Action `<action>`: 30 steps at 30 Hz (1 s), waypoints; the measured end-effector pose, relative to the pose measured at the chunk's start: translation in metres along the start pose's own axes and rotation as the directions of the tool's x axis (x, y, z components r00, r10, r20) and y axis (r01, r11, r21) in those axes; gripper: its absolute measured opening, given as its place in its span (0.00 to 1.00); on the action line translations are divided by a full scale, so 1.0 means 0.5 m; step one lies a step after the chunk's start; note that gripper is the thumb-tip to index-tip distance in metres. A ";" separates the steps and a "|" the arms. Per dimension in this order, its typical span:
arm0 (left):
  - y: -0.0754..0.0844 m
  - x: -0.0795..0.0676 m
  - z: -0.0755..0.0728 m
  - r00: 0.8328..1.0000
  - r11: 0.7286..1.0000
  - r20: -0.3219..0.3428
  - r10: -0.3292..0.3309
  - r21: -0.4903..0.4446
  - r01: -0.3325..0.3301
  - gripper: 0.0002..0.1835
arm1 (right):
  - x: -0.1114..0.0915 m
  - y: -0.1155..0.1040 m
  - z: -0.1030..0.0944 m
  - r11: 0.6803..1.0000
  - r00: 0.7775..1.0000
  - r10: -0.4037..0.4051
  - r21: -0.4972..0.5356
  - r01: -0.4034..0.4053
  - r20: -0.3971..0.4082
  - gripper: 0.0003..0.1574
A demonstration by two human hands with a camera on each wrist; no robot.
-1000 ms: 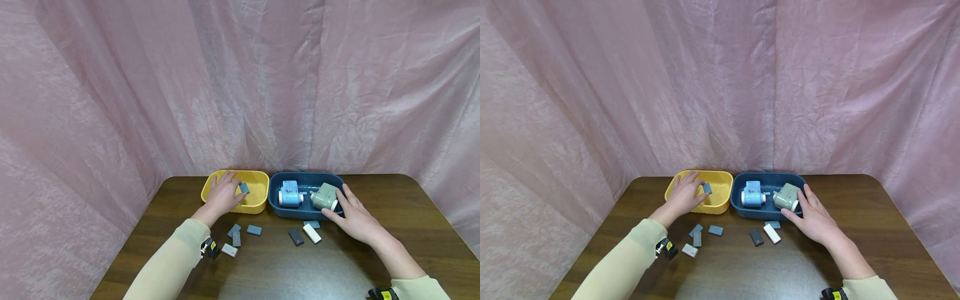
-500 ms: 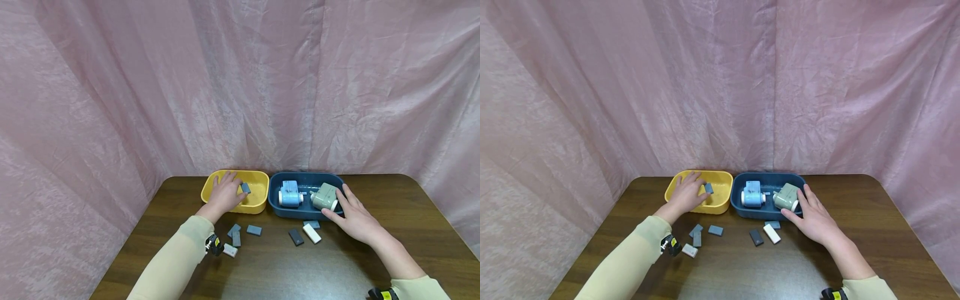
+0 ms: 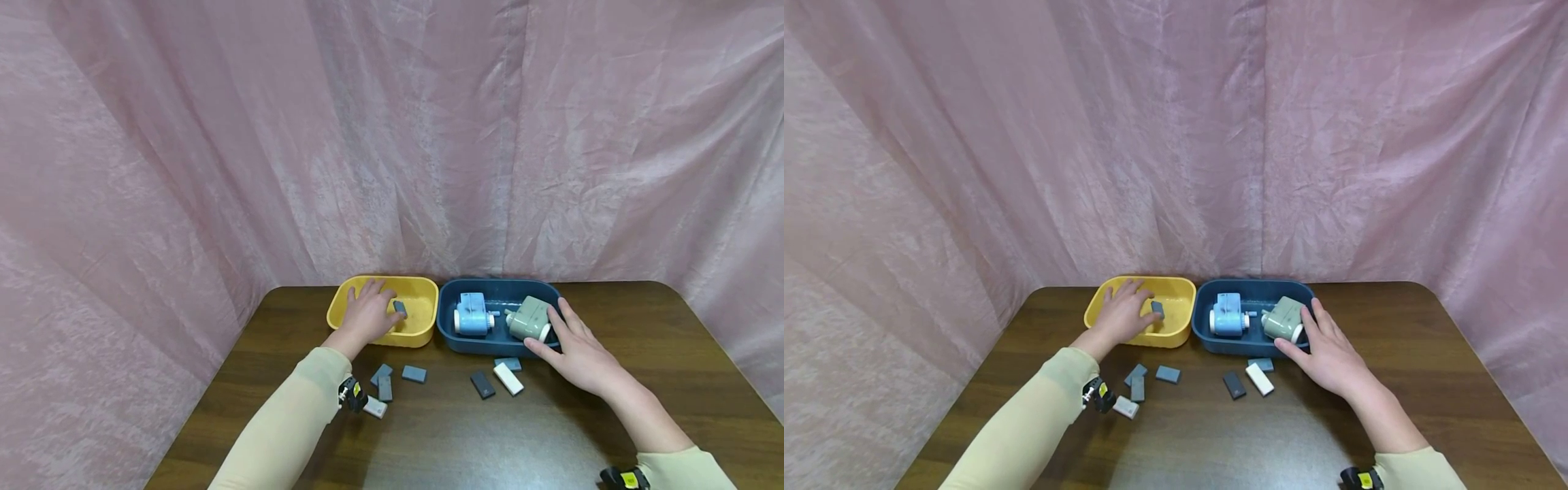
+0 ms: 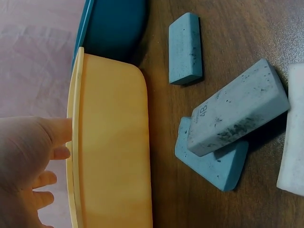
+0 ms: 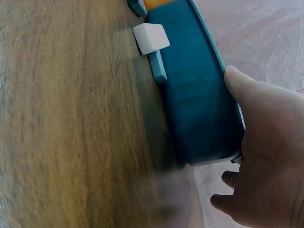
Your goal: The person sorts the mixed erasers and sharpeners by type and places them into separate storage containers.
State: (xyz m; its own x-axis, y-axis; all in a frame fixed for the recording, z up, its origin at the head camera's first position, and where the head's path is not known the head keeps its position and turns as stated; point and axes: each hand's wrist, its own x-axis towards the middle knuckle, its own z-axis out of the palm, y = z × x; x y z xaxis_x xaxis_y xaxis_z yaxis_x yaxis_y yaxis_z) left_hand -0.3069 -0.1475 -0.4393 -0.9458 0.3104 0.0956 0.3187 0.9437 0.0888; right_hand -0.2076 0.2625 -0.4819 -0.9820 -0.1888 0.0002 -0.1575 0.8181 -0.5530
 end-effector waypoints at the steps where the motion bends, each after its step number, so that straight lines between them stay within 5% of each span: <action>1: -0.001 0.000 0.001 1.000 1.000 0.001 -0.002 -0.002 0.002 0.28 | 0.000 0.000 0.000 1.000 1.000 -0.001 0.001 0.001 0.001 0.67; 17: -0.005 -0.012 0.005 1.000 1.000 -0.015 -0.002 0.003 0.002 0.32 | 0.002 0.000 0.003 1.000 1.000 -0.002 0.003 0.002 -0.005 0.68; 30: -0.012 -0.051 0.003 0.998 1.000 -0.061 0.010 -0.009 -0.010 0.32 | 0.002 0.009 -0.003 1.000 1.000 -0.013 -0.014 0.013 -0.004 0.69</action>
State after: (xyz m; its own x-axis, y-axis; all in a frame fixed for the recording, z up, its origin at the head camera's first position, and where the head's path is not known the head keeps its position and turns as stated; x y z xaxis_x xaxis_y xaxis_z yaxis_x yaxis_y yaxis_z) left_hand -0.2850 -0.1608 -0.4439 -0.9371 0.3122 0.1565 0.3290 0.9394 0.0963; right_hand -0.2095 0.2668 -0.4831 -0.9803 -0.1975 0.0103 -0.1715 0.8231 -0.5414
